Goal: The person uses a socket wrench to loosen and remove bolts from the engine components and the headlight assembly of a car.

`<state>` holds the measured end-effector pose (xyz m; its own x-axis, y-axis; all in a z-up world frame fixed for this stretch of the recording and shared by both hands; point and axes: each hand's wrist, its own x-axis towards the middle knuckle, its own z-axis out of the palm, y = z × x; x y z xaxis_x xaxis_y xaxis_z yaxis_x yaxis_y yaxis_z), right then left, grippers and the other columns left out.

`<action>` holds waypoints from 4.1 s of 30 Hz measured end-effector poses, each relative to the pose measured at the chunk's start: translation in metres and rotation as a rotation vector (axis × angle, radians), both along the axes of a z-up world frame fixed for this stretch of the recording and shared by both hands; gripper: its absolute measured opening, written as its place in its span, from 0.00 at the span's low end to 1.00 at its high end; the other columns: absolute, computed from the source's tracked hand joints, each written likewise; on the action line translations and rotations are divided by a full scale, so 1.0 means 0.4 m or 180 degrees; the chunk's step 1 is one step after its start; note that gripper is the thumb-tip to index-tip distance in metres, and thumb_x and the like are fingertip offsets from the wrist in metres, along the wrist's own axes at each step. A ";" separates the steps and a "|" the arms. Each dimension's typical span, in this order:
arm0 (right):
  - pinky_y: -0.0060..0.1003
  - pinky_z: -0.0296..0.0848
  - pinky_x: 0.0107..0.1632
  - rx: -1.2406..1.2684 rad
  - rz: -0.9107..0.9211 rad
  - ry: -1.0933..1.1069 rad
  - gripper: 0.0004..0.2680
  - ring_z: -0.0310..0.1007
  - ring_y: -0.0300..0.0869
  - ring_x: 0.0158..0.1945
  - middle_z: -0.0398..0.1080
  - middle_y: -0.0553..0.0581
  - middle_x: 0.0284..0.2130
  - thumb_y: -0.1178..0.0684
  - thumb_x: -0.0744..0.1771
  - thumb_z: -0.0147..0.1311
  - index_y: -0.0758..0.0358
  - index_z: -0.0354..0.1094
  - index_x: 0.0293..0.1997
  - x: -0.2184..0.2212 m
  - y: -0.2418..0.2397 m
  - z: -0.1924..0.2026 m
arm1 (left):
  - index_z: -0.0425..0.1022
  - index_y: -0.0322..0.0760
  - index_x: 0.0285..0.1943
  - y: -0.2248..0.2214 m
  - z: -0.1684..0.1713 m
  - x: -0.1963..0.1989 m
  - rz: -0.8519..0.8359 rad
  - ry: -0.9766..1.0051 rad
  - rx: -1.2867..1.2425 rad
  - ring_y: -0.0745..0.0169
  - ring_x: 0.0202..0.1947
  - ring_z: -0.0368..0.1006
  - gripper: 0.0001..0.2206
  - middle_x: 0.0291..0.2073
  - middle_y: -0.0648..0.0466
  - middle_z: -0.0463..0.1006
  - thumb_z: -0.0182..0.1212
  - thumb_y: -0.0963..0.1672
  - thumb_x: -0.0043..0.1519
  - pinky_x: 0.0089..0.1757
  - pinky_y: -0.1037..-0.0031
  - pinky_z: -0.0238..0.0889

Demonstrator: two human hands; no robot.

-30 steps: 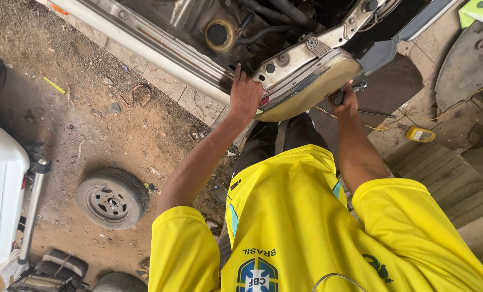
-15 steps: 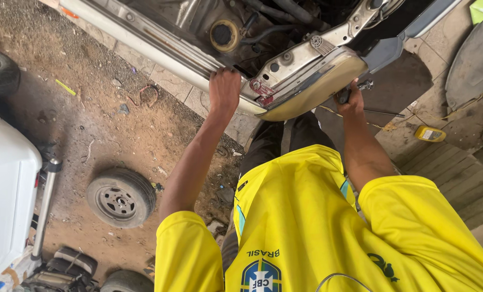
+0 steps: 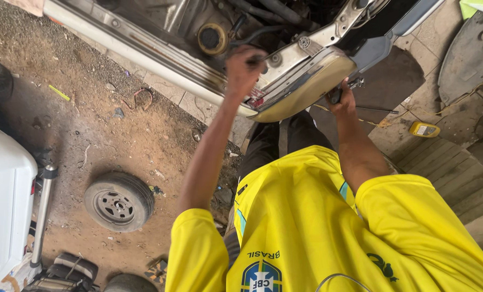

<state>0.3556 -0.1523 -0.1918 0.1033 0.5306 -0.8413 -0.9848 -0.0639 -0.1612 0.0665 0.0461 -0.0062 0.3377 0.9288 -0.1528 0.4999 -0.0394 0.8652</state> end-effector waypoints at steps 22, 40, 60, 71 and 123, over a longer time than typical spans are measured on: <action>0.48 0.68 0.66 -0.0143 0.0118 -0.0003 0.17 0.71 0.47 0.60 0.71 0.56 0.53 0.41 0.69 0.58 0.59 0.65 0.60 0.014 -0.056 -0.084 | 0.84 0.36 0.46 0.046 -0.147 0.260 -0.0275 0.0587 -0.0466 0.55 0.34 0.85 0.10 0.40 0.45 0.85 0.69 0.40 0.56 0.42 0.69 0.77; 0.45 0.70 0.64 0.0000 0.0181 -0.0128 0.14 0.73 0.45 0.59 0.75 0.54 0.52 0.43 0.68 0.58 0.57 0.69 0.57 0.040 -0.061 -0.066 | 0.84 0.39 0.41 0.064 -0.162 0.261 -0.0776 0.0737 -0.0048 0.46 0.38 0.78 0.08 0.38 0.49 0.86 0.71 0.40 0.54 0.48 0.56 0.68; 0.42 0.77 0.32 -0.1909 0.5507 -0.2553 0.09 0.79 0.45 0.25 0.76 0.58 0.26 0.52 0.64 0.64 0.65 0.72 0.42 0.232 -0.417 0.646 | 0.72 0.33 0.49 -0.340 -0.014 0.224 0.0628 -0.2018 -0.2208 0.69 0.30 0.77 0.08 0.33 0.53 0.80 0.62 0.40 0.63 0.35 0.78 0.72; 0.46 0.75 0.50 -0.0909 0.7308 -0.3151 0.22 0.84 0.49 0.34 0.79 0.62 0.37 0.42 0.63 0.61 0.51 0.66 0.62 0.109 -0.233 1.100 | 0.78 0.28 0.47 -0.438 0.155 0.147 -0.0395 -0.2058 -0.2354 0.73 0.29 0.71 0.08 0.31 0.53 0.78 0.63 0.43 0.68 0.34 0.79 0.67; 0.31 0.64 0.16 0.1158 0.4600 -0.1421 0.07 0.71 0.37 0.20 0.73 0.60 0.32 0.54 0.71 0.51 0.66 0.65 0.51 0.066 0.151 0.746 | 0.72 0.33 0.47 -0.438 0.332 0.372 0.1218 -0.0367 -0.1092 0.33 0.28 0.73 0.24 0.24 0.39 0.77 0.47 0.58 0.68 0.34 0.51 0.63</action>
